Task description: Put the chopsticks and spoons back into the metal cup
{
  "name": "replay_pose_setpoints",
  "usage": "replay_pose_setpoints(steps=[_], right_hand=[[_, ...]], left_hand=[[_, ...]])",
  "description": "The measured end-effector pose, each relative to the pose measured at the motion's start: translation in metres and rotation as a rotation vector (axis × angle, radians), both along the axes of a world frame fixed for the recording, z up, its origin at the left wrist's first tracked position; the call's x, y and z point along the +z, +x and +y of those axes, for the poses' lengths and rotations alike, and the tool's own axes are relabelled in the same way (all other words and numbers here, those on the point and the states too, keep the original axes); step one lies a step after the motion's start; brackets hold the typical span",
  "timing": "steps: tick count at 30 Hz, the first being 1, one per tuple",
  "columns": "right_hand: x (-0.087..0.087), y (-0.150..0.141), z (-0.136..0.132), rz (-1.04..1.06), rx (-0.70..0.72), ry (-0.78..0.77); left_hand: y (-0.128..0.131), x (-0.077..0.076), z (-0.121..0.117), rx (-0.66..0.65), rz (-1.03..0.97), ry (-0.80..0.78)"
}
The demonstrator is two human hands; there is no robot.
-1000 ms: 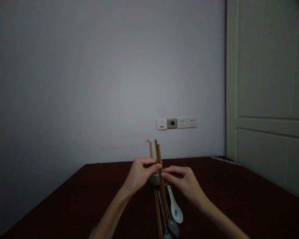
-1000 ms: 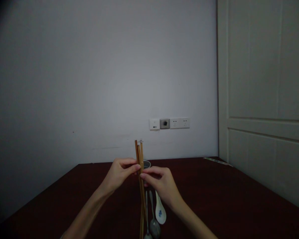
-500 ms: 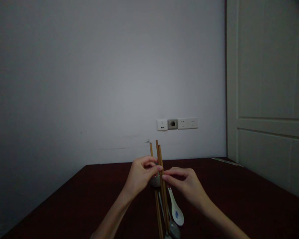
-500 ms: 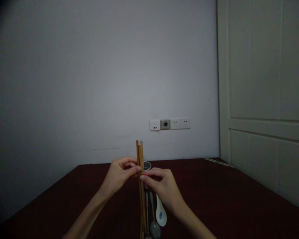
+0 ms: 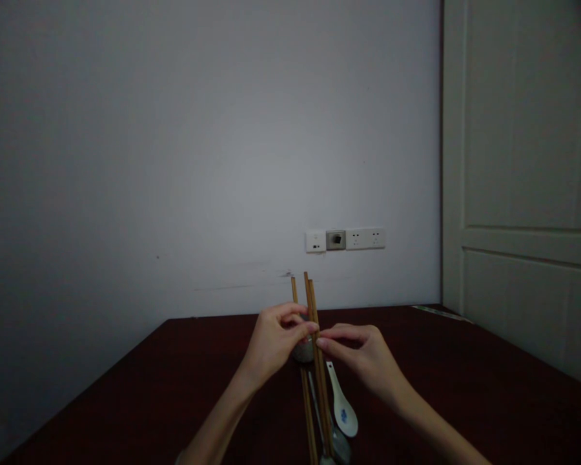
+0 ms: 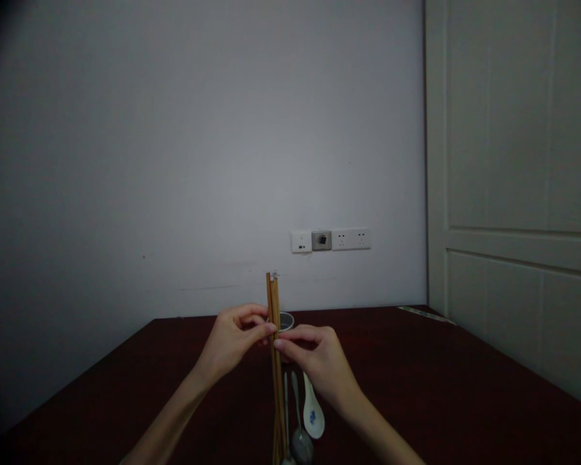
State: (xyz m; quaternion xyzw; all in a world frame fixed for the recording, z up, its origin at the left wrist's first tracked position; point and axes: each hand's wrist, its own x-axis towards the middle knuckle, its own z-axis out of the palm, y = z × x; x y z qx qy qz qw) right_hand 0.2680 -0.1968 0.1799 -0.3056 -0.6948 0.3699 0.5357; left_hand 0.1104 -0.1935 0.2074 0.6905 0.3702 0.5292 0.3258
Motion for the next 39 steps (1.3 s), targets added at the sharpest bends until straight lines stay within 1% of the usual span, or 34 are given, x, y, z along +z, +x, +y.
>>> replay_pose_setpoints(steps=[13, 22, 27, 30, 34, 39], right_hand=[[0.0016, 0.001, -0.0011, -0.033, -0.028, 0.026], [0.0022, 0.002, 0.0, -0.057, -0.039, 0.061], [0.0022, 0.0026, 0.0002, -0.072, -0.069, 0.084], [0.0029, 0.0026, -0.0003, -0.078, -0.058, 0.096], [0.0036, 0.0024, -0.0007, -0.081, -0.062, 0.101], [0.0043, 0.0027, -0.0014, -0.089, -0.055, 0.12]], left_hand=[[0.0005, -0.002, -0.0013, 0.013, 0.004, 0.01], [0.0007, -0.0035, 0.0006, -0.015, -0.016, 0.013], [0.0007, -0.0049, 0.0031, -0.055, -0.064, -0.031], [0.0011, -0.0046, 0.0037, -0.088, -0.094, -0.073], [0.0012, -0.003, 0.0029, -0.085, -0.111, -0.101], [-0.0002, -0.0034, 0.0032, -0.07, -0.089, -0.093]])
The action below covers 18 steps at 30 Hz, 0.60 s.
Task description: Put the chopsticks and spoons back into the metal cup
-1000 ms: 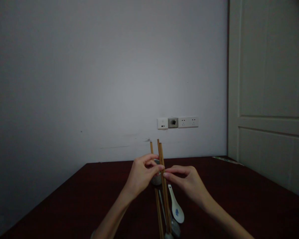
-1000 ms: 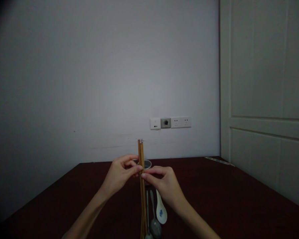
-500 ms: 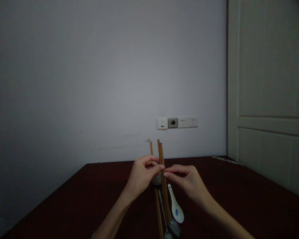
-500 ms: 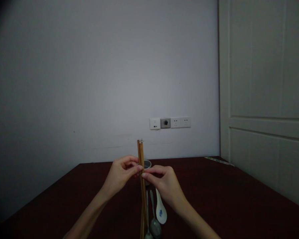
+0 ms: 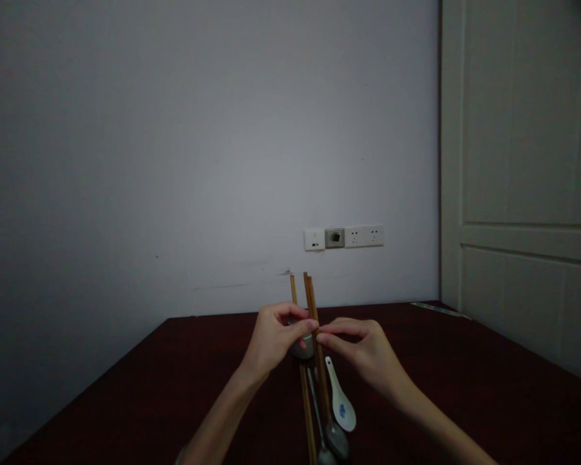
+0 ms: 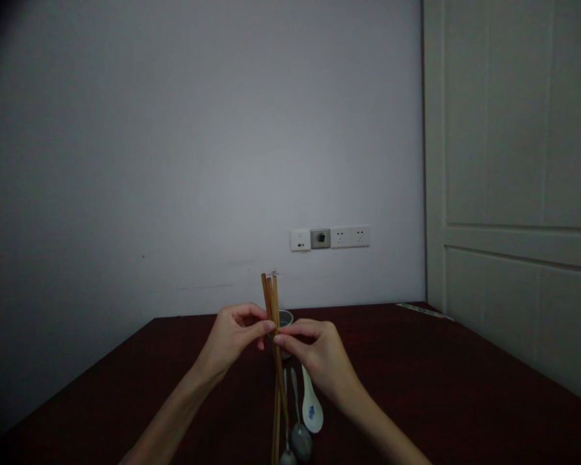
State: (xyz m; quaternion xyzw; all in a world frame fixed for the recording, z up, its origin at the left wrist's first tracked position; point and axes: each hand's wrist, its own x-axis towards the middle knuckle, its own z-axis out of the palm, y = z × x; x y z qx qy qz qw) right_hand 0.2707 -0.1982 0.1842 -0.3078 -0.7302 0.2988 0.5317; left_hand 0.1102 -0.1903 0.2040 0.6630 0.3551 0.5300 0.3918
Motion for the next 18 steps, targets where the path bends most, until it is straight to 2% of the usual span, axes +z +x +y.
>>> replay_pose_setpoints(steps=[18], right_hand=[[0.0005, 0.0019, -0.0002, -0.021, 0.0, 0.018]], left_hand=[[-0.0013, 0.0019, -0.0017, -0.004, 0.038, -0.042]])
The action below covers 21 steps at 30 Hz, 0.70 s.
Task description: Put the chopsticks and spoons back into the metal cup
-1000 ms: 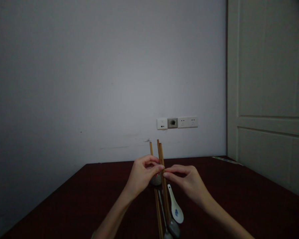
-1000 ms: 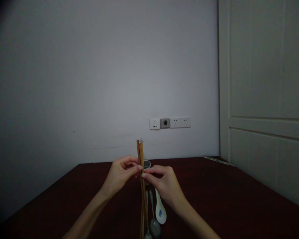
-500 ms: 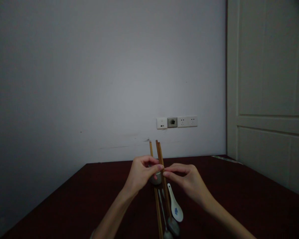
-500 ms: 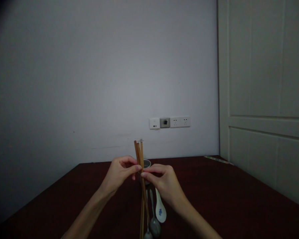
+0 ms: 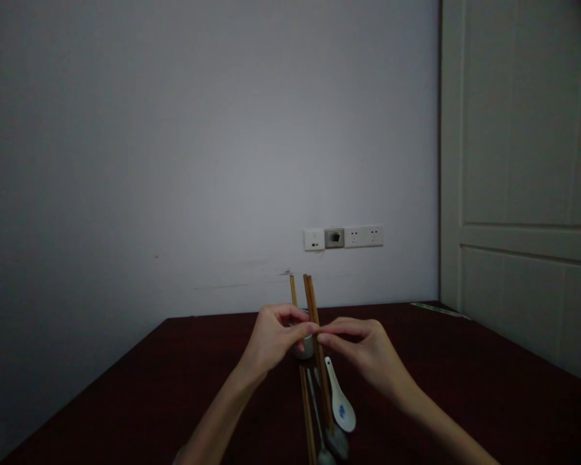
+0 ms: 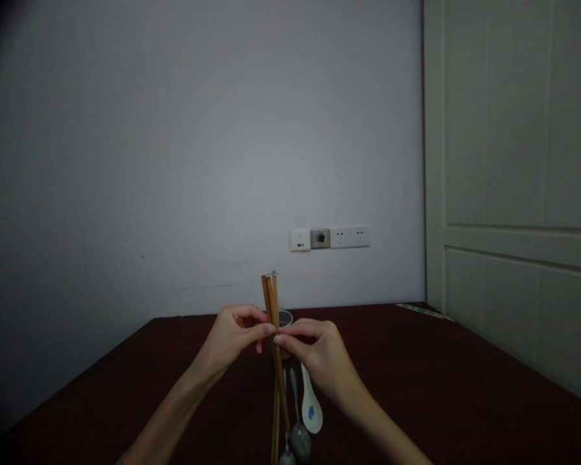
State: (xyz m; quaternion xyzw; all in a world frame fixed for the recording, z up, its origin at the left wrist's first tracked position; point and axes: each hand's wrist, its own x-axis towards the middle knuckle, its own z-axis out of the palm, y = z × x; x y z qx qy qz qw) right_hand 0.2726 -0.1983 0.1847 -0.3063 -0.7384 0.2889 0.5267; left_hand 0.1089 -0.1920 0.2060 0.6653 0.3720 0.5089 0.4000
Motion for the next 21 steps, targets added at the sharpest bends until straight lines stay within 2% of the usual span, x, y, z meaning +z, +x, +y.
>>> replay_pose_setpoints(steps=[21], right_hand=[[0.0022, -0.0004, -0.0019, 0.011, -0.006, -0.005]], left_hand=[[-0.0004, -0.0017, 0.0012, -0.034, 0.008, -0.028]])
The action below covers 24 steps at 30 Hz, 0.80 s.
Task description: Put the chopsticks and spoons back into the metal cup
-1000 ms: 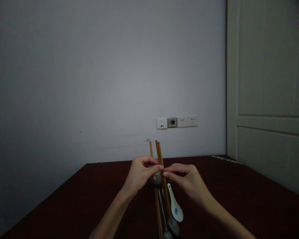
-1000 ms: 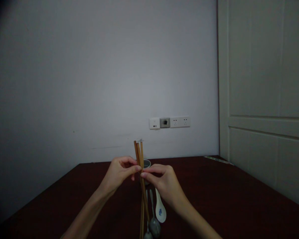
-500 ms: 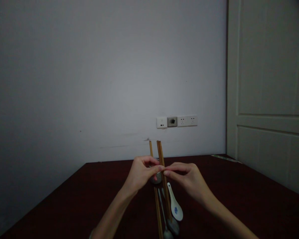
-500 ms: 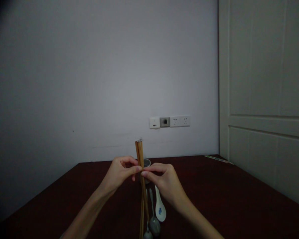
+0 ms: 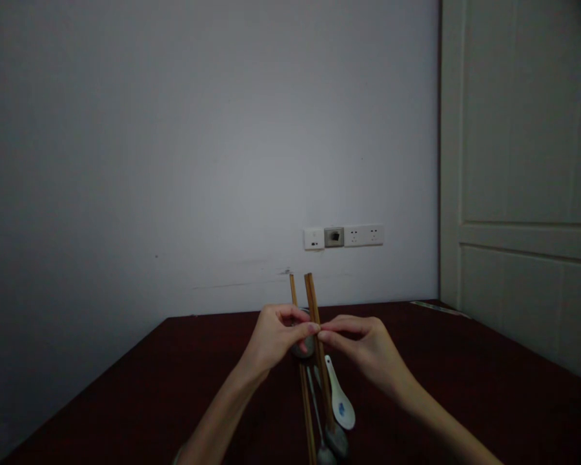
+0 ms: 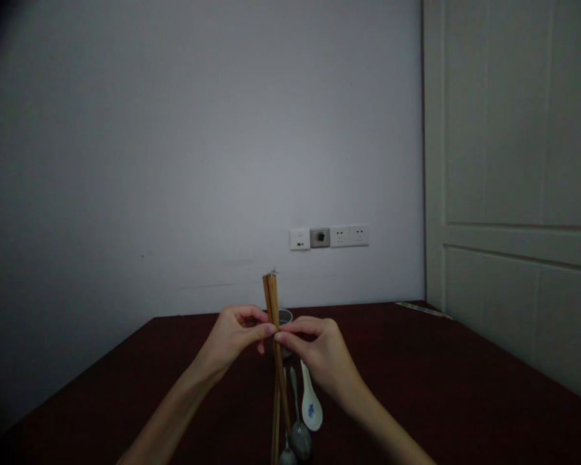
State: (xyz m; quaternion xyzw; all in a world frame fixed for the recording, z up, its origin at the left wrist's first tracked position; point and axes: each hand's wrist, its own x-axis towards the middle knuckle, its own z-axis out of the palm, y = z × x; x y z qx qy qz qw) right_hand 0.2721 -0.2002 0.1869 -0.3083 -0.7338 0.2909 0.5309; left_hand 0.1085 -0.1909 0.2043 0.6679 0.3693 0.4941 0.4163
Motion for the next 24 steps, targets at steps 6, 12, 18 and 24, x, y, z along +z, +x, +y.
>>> replay_pose_setpoints(steps=[6, 12, 18, 24], right_hand=[[-0.0006, 0.0004, 0.0007, -0.006, -0.007, 0.014], [-0.0009, 0.0003, 0.0013, 0.014, -0.017, 0.005], [-0.0003, 0.0002, 0.0002, 0.004, -0.001, 0.003], [-0.0006, 0.0002, 0.0006, 0.003, -0.009, 0.002]], left_hand=[[0.0007, 0.0005, -0.001, -0.008, -0.025, -0.009], [0.0002, 0.0002, -0.0013, -0.01, -0.026, -0.013], [0.0005, 0.0007, -0.0024, -0.02, -0.037, -0.027], [0.0008, 0.0003, -0.0009, -0.021, -0.043, -0.037]])
